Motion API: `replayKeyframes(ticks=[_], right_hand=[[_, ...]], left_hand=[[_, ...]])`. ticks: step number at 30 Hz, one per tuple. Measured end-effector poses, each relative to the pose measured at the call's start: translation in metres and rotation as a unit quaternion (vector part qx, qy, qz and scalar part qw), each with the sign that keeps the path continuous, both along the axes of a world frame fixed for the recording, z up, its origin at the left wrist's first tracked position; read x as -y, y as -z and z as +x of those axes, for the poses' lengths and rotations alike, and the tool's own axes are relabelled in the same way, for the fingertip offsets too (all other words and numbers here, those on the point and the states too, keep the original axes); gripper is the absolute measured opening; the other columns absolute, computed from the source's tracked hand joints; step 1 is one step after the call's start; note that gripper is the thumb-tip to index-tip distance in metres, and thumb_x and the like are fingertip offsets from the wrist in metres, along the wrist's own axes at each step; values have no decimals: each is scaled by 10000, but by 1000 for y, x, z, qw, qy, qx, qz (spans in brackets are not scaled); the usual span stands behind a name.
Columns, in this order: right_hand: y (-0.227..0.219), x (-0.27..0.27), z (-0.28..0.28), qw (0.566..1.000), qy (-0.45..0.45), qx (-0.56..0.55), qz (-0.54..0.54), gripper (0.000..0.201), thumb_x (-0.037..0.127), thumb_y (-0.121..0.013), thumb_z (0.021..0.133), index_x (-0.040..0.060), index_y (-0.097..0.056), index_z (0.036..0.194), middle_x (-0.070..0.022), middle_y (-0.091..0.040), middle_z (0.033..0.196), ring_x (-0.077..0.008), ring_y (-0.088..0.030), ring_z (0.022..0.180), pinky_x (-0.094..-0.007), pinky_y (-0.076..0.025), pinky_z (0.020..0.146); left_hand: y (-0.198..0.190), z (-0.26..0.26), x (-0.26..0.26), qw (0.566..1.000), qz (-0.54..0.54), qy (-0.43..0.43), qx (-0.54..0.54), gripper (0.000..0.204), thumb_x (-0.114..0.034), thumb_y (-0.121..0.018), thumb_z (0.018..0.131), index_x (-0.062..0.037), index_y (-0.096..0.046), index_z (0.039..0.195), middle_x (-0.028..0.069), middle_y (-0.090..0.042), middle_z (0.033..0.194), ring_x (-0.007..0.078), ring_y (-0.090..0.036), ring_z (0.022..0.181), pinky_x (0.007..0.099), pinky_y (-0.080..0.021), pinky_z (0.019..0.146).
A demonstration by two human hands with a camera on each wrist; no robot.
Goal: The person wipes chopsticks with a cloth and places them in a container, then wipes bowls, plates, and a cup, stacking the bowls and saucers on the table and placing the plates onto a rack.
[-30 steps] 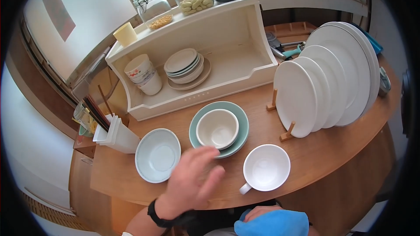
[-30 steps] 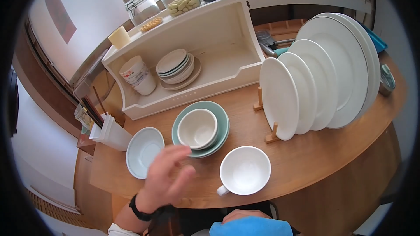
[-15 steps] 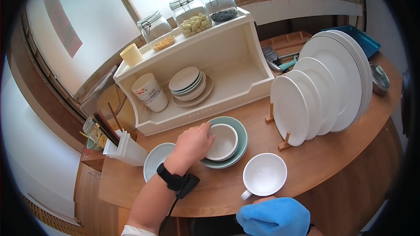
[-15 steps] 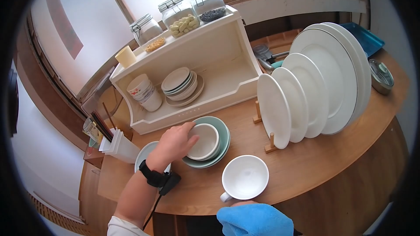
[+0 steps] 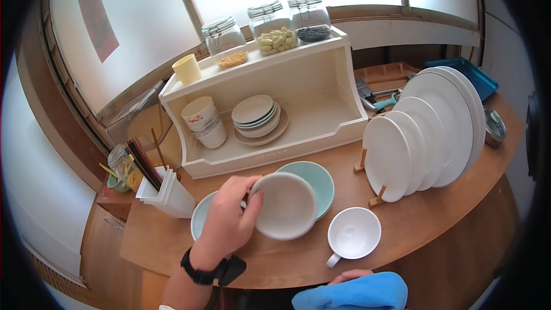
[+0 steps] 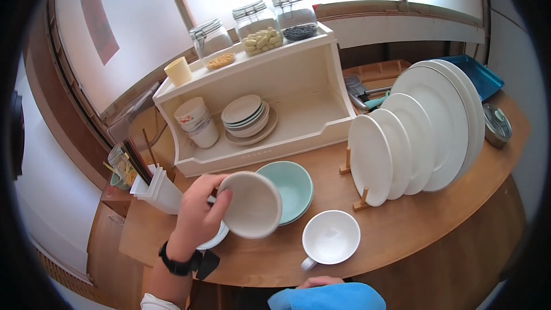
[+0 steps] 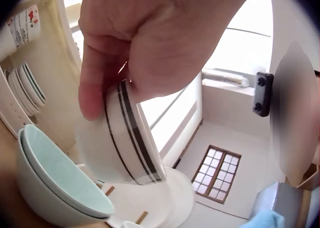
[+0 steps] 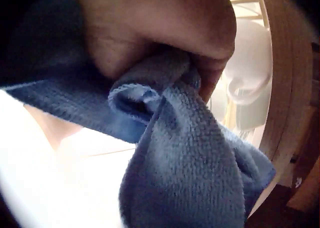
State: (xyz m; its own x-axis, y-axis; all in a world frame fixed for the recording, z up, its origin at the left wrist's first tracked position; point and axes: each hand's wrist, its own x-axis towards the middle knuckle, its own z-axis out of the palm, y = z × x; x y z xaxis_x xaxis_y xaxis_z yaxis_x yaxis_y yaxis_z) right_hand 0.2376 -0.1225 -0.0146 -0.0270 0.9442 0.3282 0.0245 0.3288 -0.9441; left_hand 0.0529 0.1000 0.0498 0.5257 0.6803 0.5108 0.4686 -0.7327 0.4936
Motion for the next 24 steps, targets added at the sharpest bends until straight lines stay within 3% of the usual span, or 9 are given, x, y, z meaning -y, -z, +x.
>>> replayKeyframes(ticks=[3,11,12,14,17,19,21,23,24], right_hand=[[-10,-15,-31,927,-17,-331,-172,394,93,-636,888,4,-480,1239,-92,-607,1118,-167,-609,979,-287,-513,858],[-28,-46,-68,958,-122,-164,-200,422,55,-649,847,35,-491,1238,-77,-614,1105,-167,-609,956,-279,-507,842],[-24,-42,-87,928,-59,-283,-236,366,58,-667,820,38,-558,1169,-87,-632,1084,-178,-619,949,-280,-507,833],[-27,-48,-87,934,-60,-266,-230,370,67,-678,805,42,-557,1154,-85,-628,1074,-180,-617,945,-285,-504,838],[-29,-54,-97,971,-49,-168,-161,382,94,-711,760,54,-556,1108,-78,-617,1044,-185,-612,930,-299,-495,854],[-28,-57,-102,992,-27,-71,-103,393,112,-732,730,63,-555,1077,-73,-610,1024,-188,-609,920,-308,-489,865],[-30,-63,-106,997,16,78,-22,404,130,-754,701,71,-554,1046,-69,-603,1004,-192,-606,911,-317,-484,875],[-35,-69,-107,966,69,245,52,417,148,-776,671,79,-553,1016,-64,-595,984,-195,-603,901,-326,-478,886],[-38,-69,-105,942,89,316,74,424,157,-787,656,83,-552,1000,-62,-592,974,-197,-601,896,-331,-475,891]], left_hand=[[8,-23,43,996,71,-3,55,219,-30,-634,821,5,-646,1037,124,-644,856,220,-621,727,333,-507,626],[81,-84,109,973,116,171,102,623,-381,-713,826,-16,-494,1282,285,-503,1214,410,-546,1074,489,-433,919],[86,-76,113,942,-42,218,251,701,-391,-762,777,-30,-481,1309,278,-455,1285,423,-515,1138,496,-416,958],[100,-72,127,736,-382,291,477,981,-422,-873,626,-91,-390,1414,230,-292,1467,439,-404,1292,518,-348,1056],[135,-78,121,619,-482,314,535,1085,-429,-888,597,-139,-305,1466,199,-267,1502,434,-390,1302,526,-347,1052],[103,-73,124,562,-497,259,609,656,-284,-815,746,-106,-492,1290,274,-422,1391,361,-490,1239,450,-432,1007],[120,-89,124,595,-541,223,551,829,-481,-773,737,-161,-366,1385,263,-210,1517,390,-307,1373,498,-319,1098],[126,-90,127,606,-549,141,558,790,-692,-482,852,-149,-335,1406,209,-323,1474,357,-386,1326,498,-366,1067],[128,-92,124,544,-566,150,601,791,-662,-505,859,-141,-300,1417,151,-373,1440,303,-416,1302,458,-383,1055]])
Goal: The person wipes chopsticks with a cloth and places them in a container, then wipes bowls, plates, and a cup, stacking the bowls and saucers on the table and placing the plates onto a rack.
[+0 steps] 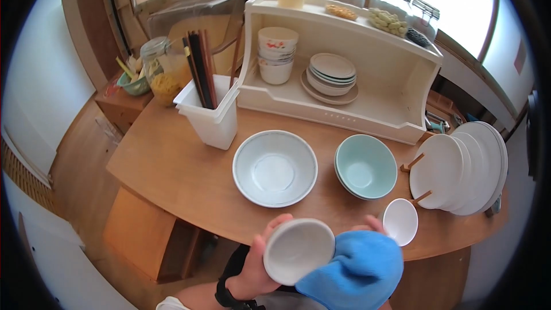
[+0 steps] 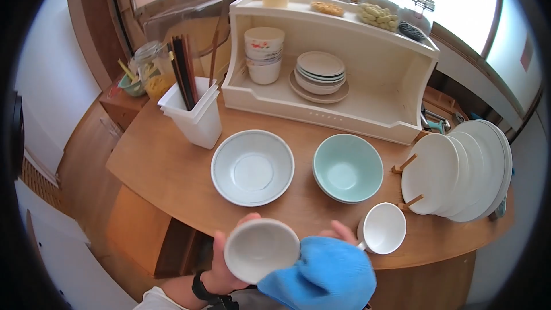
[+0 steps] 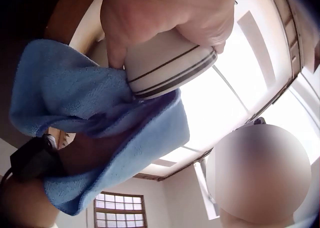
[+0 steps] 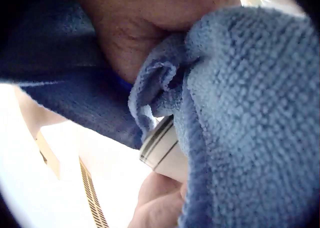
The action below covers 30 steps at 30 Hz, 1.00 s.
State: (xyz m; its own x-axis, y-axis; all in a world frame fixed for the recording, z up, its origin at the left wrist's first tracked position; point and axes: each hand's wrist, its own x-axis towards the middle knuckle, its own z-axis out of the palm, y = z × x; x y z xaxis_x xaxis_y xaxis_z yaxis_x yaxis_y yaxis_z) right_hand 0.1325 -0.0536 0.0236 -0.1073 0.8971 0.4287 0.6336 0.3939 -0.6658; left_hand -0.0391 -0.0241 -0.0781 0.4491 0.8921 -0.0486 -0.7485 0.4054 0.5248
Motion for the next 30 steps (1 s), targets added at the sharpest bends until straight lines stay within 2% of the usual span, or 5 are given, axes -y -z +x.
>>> replayKeyframes(ticks=[5,6,13,19,30], right_hand=[[-42,-3,11,974,-208,81,38,350,138,-737,730,1,-633,1034,-149,-640,1082,-255,-632,986,-317,-503,850],[-16,7,-17,996,22,12,83,282,143,-788,632,88,-637,864,-107,-586,1064,-261,-599,991,-364,-474,879],[60,-13,-25,958,31,118,261,240,150,-751,646,206,-746,880,-80,-542,1033,-286,-534,1000,-334,-451,853],[61,-6,-31,986,-128,-106,-7,230,134,-730,741,63,-695,958,-140,-610,1008,-287,-605,921,-364,-470,844],[41,-11,-33,975,-164,-135,-68,253,143,-735,734,53,-685,964,-139,-620,1002,-284,-613,921,-356,-477,843]], left_hand=[[-10,-10,-13,998,0,-59,4,777,-603,-521,889,-101,-267,1425,122,-431,1392,245,-455,1267,400,-412,1028],[-9,-10,-11,998,-1,-57,7,777,-603,-521,889,-101,-267,1425,122,-431,1392,245,-455,1267,400,-412,1028],[-6,-12,5,950,197,-162,-181,940,-541,-732,749,-78,-255,1414,250,-386,1395,329,-457,1265,421,-384,1056],[5,-24,2,745,508,-296,-316,932,-479,-856,636,-83,-406,1349,344,-375,1344,415,-479,1186,495,-396,983],[-2,-16,-9,811,464,-221,-280,828,-428,-842,675,-59,-450,1304,315,-441,1281,415,-491,1156,482,-395,980]])
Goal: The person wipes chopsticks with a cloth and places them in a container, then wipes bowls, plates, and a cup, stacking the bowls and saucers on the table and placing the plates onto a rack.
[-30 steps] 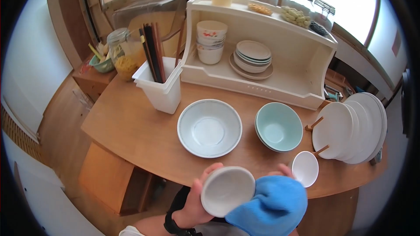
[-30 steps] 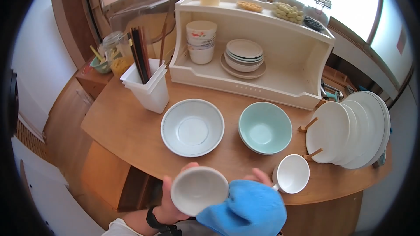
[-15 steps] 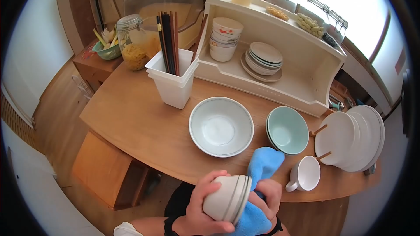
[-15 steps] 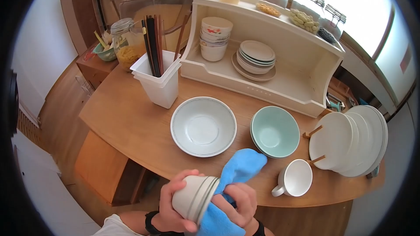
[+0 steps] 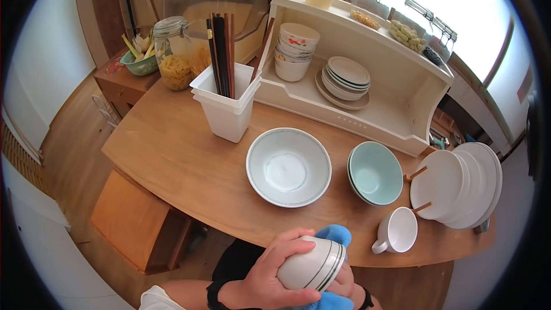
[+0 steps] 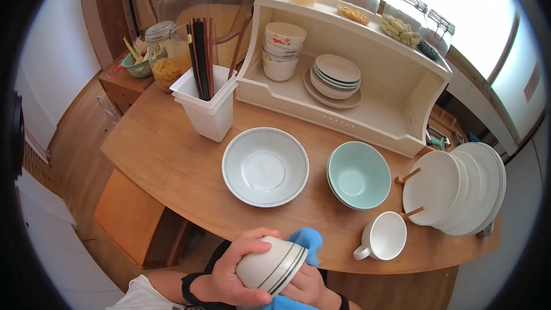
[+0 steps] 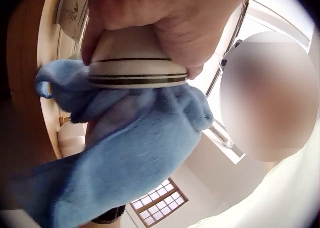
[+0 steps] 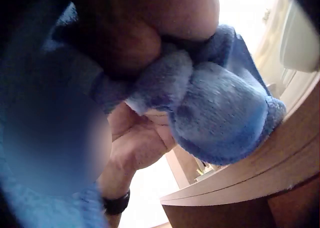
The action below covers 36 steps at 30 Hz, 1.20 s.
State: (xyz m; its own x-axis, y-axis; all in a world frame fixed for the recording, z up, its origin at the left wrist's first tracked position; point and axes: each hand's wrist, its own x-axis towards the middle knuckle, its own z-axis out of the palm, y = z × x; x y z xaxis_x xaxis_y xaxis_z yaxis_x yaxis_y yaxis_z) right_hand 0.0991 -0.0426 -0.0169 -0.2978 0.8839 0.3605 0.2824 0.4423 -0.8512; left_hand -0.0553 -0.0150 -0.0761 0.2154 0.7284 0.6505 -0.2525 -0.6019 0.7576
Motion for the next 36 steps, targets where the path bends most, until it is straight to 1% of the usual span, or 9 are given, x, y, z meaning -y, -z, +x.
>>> replayKeyframes(ticks=[5,13,15,16,21,23,27,30,36], right_hand=[[-7,4,10,1000,7,-2,-9,263,148,-738,730,48,-681,967,-139,-624,999,-283,-616,922,-352,-480,843],[-25,15,22,993,75,40,87,281,155,-742,724,41,-674,972,-139,-631,995,-281,-621,922,-346,-485,842],[-23,13,18,990,79,49,107,285,156,-743,723,39,-672,973,-139,-633,994,-280,-623,922,-344,-486,842],[-22,12,17,989,81,53,116,287,157,-743,722,38,-671,973,-139,-634,993,-280,-624,922,-344,-487,842],[-16,6,18,991,74,47,105,298,162,-746,719,33,-666,976,-139,-638,991,-279,-627,923,-340,-490,841],[-17,3,20,994,66,35,83,303,163,-747,717,31,-665,977,-139,-640,989,-278,-628,923,-338,-491,841],[-23,9,25,996,69,23,55,312,167,-749,714,28,-661,980,-139,-644,987,-277,-631,923,-335,-494,840],[-27,12,29,995,82,22,57,319,169,-750,712,25,-658,981,-139,-646,986,-276,-633,923,-333,-495,840],[-27,13,29,993,90,25,66,333,175,-753,708,19,-653,985,-139,-652,982,-275,-637,924,-329,-499,840]], left_hand=[[-33,-7,4,991,25,-10,-131,792,-434,-827,686,-52,-468,1280,309,-443,1279,420,-505,1123,467,-425,943],[-32,19,-3,970,237,44,43,774,-492,-829,667,-155,-491,1276,293,-406,1321,434,-498,1098,497,-454,903],[-24,21,-6,998,26,56,21,762,-489,-835,660,-170,-500,1266,289,-410,1317,435,-490,1114,508,-453,903],[-22,25,-12,994,41,98,24,771,-383,-765,800,-76,-352,1374,228,-375,1409,305,-451,1261,414,-375,1035],[-40,20,-9,951,-242,173,-87,717,-311,-765,802,-73,-386,1362,204,-408,1374,324,-419,1271,389,-336,1061],[-40,20,-13,969,-84,89,-215,723,-290,-769,800,-72,-378,1367,215,-417,1355,343,-453,1237,384,-374,1036],[-47,24,-4,977,10,71,-198,702,-274,-781,791,-72,-401,1346,221,-431,1335,336,-487,1208,396,-413,1002],[-41,35,-13,963,255,82,14,836,-480,-851,641,-115,-473,1292,308,-399,1333,422,-490,1143,507,-416,943],[-15,45,-3,998,47,6,41,839,-445,-816,710,-90,-391,1341,301,-389,1347,405,-459,1194,483,-365,1005]])
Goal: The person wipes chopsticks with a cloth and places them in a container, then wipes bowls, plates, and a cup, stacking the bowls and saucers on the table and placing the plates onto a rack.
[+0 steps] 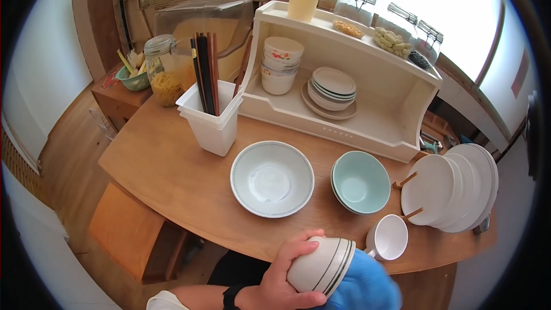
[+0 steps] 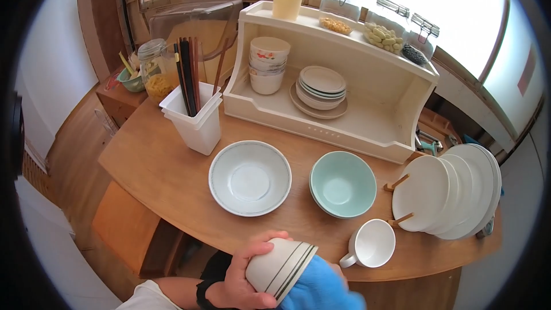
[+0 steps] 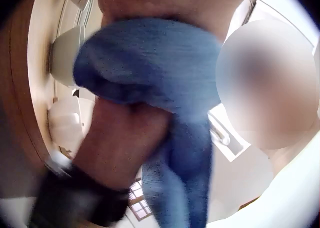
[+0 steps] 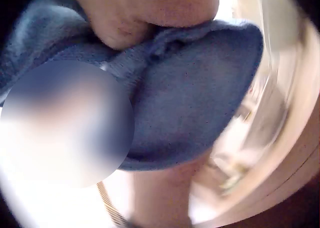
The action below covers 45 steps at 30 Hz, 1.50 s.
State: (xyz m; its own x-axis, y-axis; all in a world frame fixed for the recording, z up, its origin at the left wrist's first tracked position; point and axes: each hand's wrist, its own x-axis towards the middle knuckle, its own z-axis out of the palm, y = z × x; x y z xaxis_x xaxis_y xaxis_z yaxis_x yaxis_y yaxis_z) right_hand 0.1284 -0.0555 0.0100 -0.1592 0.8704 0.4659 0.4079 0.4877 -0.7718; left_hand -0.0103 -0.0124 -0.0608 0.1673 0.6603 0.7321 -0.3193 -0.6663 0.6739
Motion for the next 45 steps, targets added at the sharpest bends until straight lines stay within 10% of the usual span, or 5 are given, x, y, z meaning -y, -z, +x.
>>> replayKeyframes(ticks=[9,17,23,39,45], right_hand=[[0,-1,0,999,-4,-19,-45,354,182,-758,702,11,-645,990,-139,-660,977,-272,-643,924,-322,-505,839],[-13,4,6,998,48,43,15,373,189,-761,696,3,-638,995,-139,-667,973,-270,-649,925,-316,-509,838],[58,-10,2,944,116,137,276,320,219,-750,709,18,-631,928,-142,-666,927,-261,-648,911,-317,-509,829],[7,1,2,1000,14,-10,-6,353,162,-724,736,21,-611,1040,-171,-645,1009,-276,-647,919,-328,-518,823],[7,3,4,999,8,-27,-26,373,140,-714,746,21,-603,1082,-182,-637,1040,-282,-647,922,-331,-521,821]], left_hand=[[-34,-25,-14,977,64,24,-204,726,-417,-839,682,-20,-528,1206,285,-460,1252,402,-522,1108,440,-443,920],[6,-2,9,973,-209,76,62,852,-436,-805,733,-22,-379,1344,281,-415,1338,353,-460,1214,440,-362,1021],[-10,-18,-7,997,53,-36,-51,826,-446,-820,705,-46,-416,1304,307,-417,1310,401,-480,1164,479,-414,956],[-16,1,3,998,-10,60,-9,686,-426,-705,837,-66,-393,1330,211,-413,1352,346,-465,1241,418,-405,1018],[-44,-23,-8,985,26,35,-170,794,-405,-863,644,-55,-496,1254,303,-422,1301,394,-498,1123,455,-420,935]])
